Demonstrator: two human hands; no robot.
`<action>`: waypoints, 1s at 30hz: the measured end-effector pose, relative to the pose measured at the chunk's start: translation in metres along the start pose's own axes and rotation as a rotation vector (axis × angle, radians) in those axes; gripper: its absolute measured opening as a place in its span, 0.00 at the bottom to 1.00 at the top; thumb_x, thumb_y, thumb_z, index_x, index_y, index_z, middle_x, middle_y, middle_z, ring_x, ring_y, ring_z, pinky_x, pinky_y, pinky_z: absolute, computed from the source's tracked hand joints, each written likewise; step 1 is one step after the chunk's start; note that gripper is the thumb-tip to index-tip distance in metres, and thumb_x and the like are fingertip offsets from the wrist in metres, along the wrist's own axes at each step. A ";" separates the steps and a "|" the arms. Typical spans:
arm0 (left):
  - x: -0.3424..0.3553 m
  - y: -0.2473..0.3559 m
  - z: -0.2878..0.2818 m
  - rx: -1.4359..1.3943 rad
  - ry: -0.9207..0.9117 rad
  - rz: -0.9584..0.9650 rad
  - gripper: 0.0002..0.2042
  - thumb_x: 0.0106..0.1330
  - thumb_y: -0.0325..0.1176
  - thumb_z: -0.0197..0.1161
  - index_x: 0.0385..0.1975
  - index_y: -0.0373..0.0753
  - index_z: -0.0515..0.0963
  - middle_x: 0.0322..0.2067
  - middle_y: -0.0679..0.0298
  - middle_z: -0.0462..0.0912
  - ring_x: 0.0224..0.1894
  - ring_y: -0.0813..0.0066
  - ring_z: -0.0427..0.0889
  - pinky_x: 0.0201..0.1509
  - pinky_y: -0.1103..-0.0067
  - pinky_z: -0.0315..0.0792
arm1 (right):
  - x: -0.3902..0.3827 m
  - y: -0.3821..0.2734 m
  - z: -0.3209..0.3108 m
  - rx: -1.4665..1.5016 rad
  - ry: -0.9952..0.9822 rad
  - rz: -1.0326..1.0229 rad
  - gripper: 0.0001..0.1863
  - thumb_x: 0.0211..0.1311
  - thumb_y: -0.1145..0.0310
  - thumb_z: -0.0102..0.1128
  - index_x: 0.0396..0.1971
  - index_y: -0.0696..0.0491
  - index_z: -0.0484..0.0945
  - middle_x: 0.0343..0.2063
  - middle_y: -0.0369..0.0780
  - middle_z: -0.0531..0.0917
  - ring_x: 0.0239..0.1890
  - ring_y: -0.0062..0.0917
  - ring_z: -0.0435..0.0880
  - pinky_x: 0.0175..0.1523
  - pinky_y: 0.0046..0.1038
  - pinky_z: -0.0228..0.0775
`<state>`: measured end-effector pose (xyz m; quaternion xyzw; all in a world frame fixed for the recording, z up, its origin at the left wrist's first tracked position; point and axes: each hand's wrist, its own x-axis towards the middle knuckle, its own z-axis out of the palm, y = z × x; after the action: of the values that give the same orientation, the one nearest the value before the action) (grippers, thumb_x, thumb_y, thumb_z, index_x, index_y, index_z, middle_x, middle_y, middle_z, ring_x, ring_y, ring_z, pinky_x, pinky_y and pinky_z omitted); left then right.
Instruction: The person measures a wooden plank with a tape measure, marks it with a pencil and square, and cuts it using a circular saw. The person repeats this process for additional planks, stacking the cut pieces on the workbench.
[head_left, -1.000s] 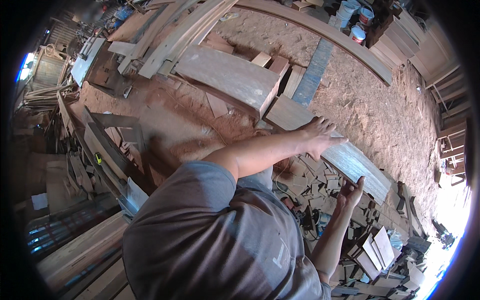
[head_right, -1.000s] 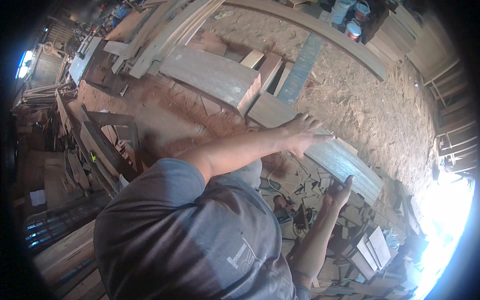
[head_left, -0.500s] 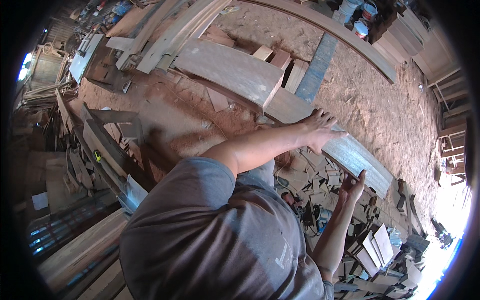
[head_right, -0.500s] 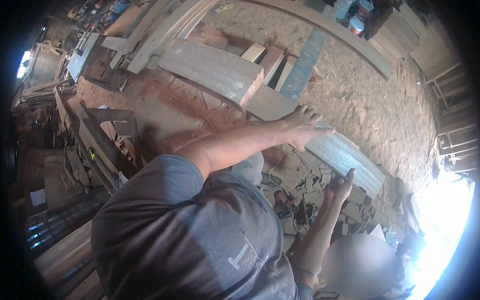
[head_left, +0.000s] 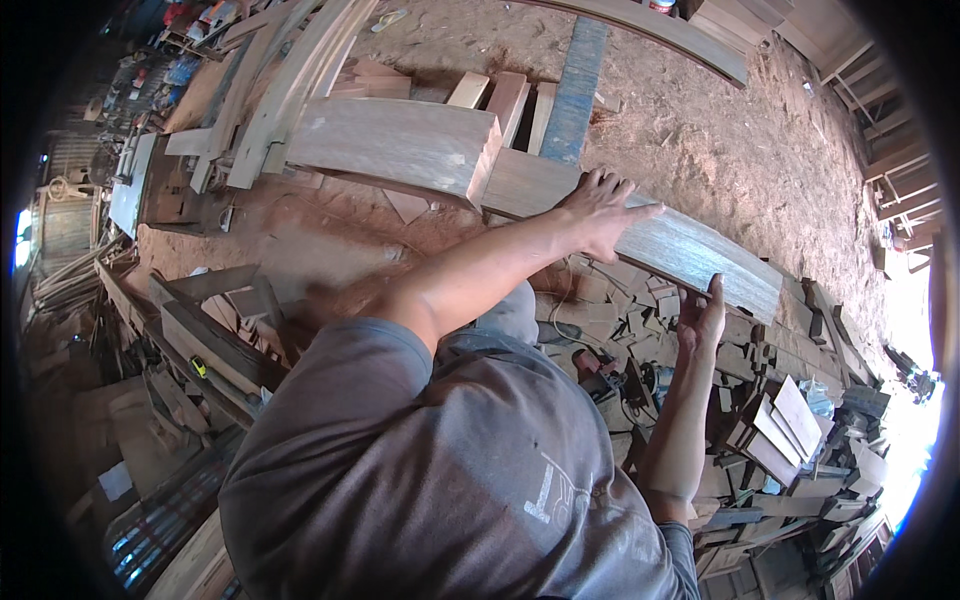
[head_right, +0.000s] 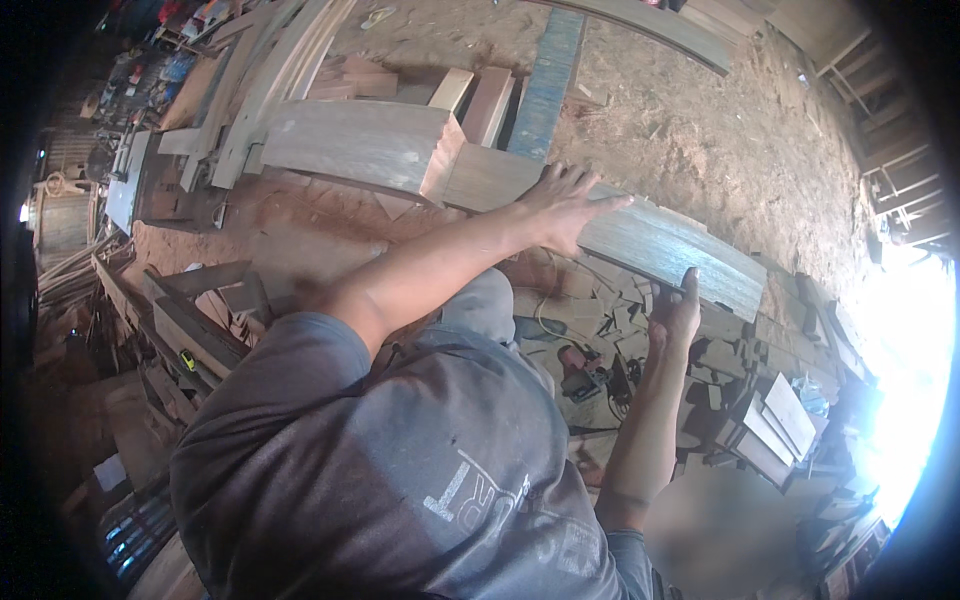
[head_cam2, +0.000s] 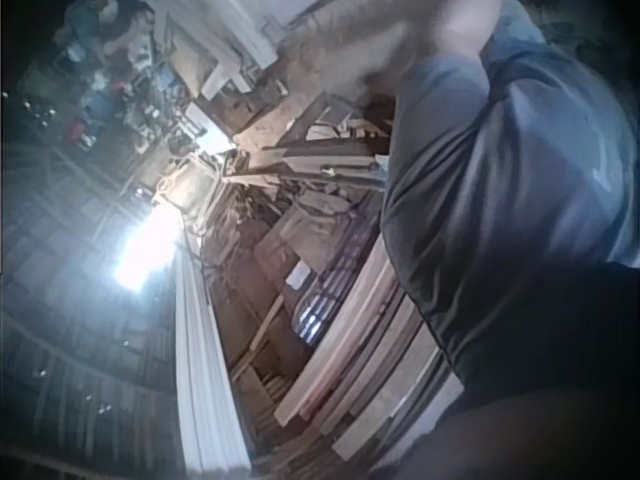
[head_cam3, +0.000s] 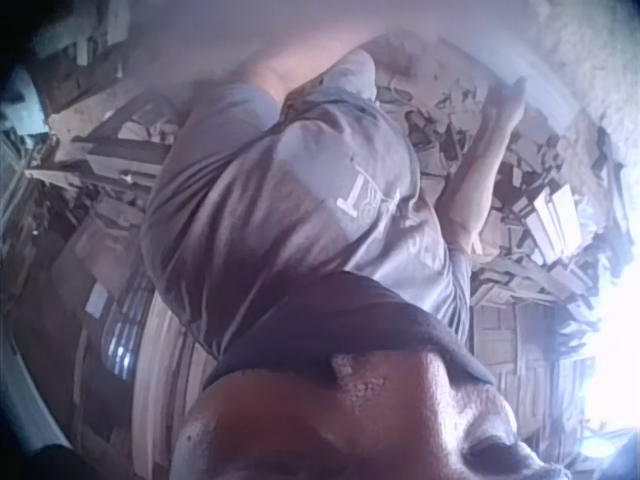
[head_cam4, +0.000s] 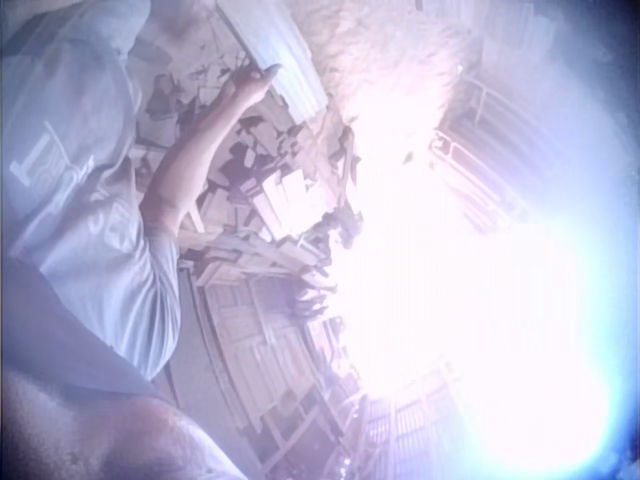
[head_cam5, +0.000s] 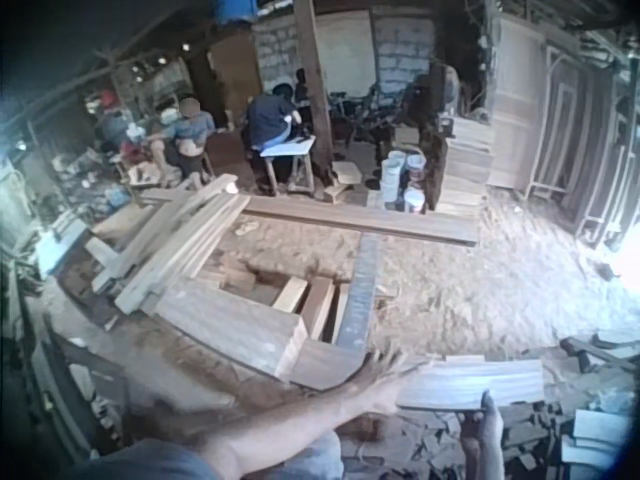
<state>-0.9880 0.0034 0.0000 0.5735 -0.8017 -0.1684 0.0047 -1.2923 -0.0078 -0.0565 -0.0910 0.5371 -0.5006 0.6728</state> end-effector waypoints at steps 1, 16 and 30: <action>0.001 0.001 0.001 -0.009 -0.006 0.001 0.62 0.48 0.49 0.86 0.86 0.67 0.53 0.77 0.42 0.63 0.80 0.39 0.60 0.84 0.45 0.54 | -0.002 -0.001 -0.001 -0.003 0.032 -0.006 0.26 0.81 0.55 0.64 0.70 0.52 0.74 0.64 0.44 0.82 0.62 0.37 0.85 0.68 0.46 0.81; 0.005 0.003 0.001 -0.031 0.016 0.005 0.61 0.44 0.49 0.85 0.84 0.69 0.59 0.72 0.46 0.67 0.75 0.44 0.67 0.77 0.46 0.57 | -0.007 -0.021 -0.015 -0.399 -0.006 0.058 0.42 0.78 0.45 0.67 0.69 0.70 0.70 0.59 0.55 0.81 0.52 0.39 0.89 0.54 0.37 0.89; 0.006 -0.004 0.019 0.029 0.074 0.034 0.59 0.48 0.58 0.84 0.84 0.68 0.57 0.71 0.45 0.67 0.74 0.41 0.67 0.74 0.40 0.57 | -0.022 -0.030 -0.042 -0.736 0.081 0.099 0.52 0.73 0.23 0.53 0.38 0.70 0.86 0.29 0.47 0.89 0.30 0.33 0.93 0.36 0.34 0.89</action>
<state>-0.9898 0.0021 -0.0200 0.5655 -0.8130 -0.1353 0.0287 -1.3422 0.0122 -0.0396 -0.2808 0.7110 -0.2443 0.5967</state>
